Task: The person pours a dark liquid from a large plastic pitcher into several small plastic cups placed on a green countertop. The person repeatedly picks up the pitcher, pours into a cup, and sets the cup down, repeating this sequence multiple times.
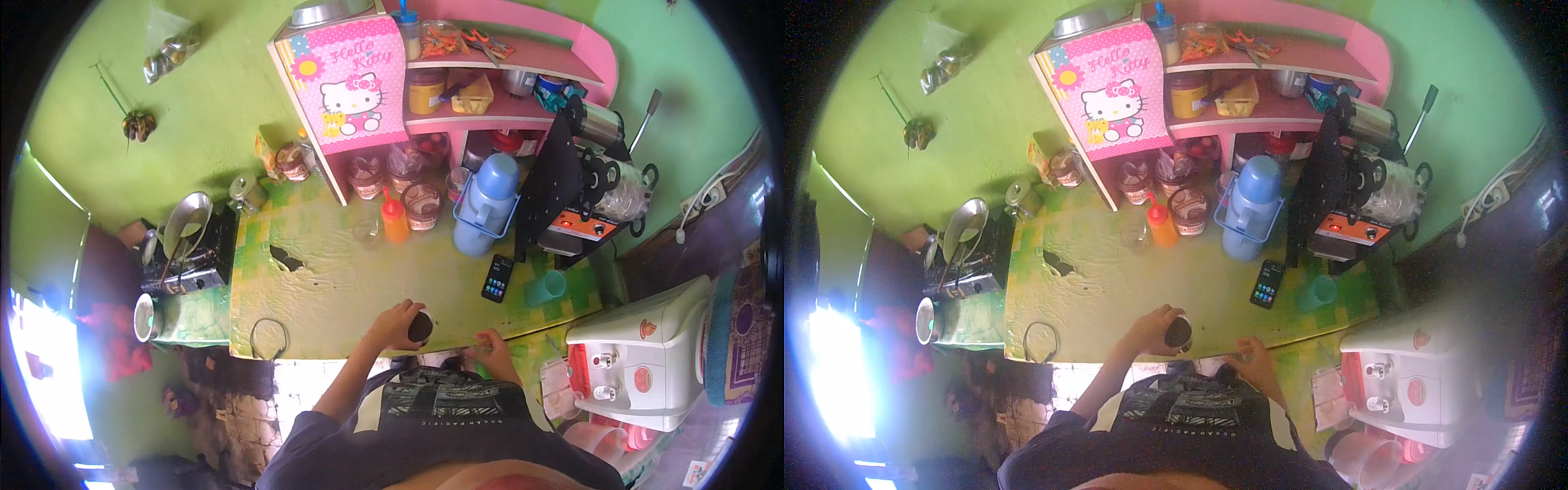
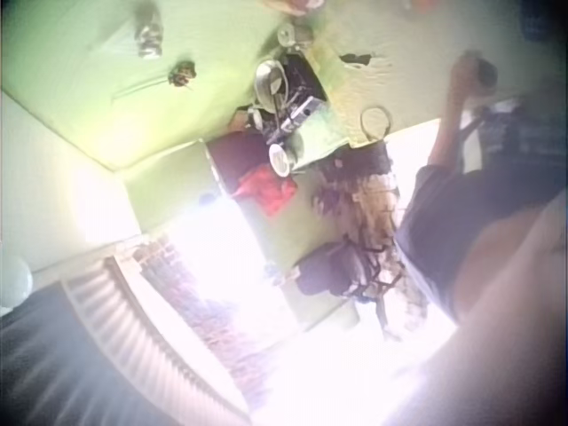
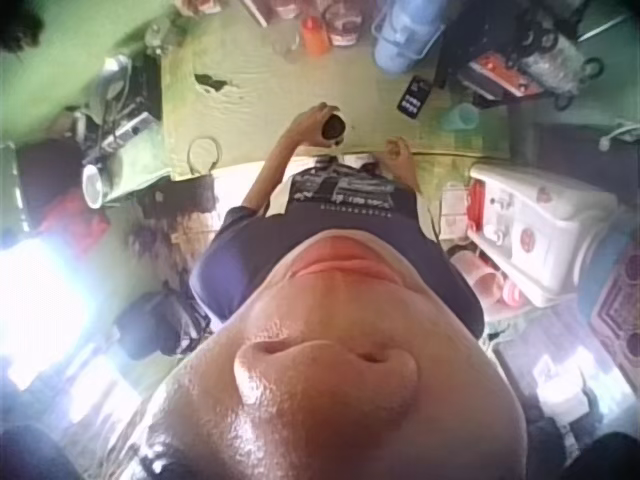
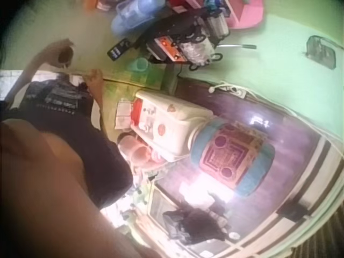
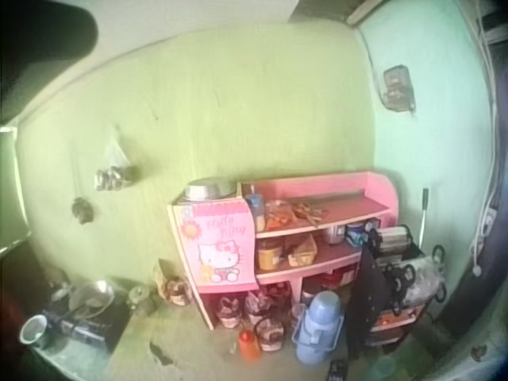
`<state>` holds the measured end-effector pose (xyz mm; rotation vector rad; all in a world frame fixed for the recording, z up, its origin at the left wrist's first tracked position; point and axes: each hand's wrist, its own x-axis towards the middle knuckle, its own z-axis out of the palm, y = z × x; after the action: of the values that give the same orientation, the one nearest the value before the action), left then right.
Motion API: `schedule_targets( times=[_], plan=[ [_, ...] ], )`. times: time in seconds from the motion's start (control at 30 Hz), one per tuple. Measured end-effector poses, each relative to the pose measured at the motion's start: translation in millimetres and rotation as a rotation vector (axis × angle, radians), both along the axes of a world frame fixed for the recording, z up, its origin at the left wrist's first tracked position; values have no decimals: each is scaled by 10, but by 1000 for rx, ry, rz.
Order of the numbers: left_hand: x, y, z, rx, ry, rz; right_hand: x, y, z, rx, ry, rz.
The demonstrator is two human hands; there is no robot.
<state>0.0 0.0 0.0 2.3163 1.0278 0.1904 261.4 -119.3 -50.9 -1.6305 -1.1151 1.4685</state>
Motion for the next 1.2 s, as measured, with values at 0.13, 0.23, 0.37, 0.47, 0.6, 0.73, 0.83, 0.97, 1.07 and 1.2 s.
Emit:
schedule_targets(
  times=[0.13, 0.23, 0.37, 0.47, 0.6, 0.73, 0.83, 0.97, 1.07, 1.2],
  plan=[
    [112, -88, 250, 4, -63, -36, -320, 227, 203, 444, -305, 192],
    [160, -115, 415, 48, -95, -51, -504, 327, 342, 523, -273, 205],
    [206, -162, 567, 84, -148, -99, -642, 450, 404, 447, -165, 233],
    [232, -154, 659, 89, -177, -129, -692, 477, 424, 365, -12, 185],
    [246, -167, 720, 135, -195, -129, -766, 524, 421, 435, 62, 133],
    [221, -180, 748, 171, -203, -118, -811, 518, 404, 478, 145, 110],
    [207, -181, 782, 152, -182, -101, -802, 544, 424, 522, 167, 118],
    [204, -207, 791, 141, -189, -77, -772, 551, 439, 618, 68, 105],
    [182, -219, 799, 135, -226, -87, -771, 550, 387, 651, 60, 73],
    [123, -195, 776, 140, -368, 5, -757, 546, 294, 699, -32, -6]
  ],
)
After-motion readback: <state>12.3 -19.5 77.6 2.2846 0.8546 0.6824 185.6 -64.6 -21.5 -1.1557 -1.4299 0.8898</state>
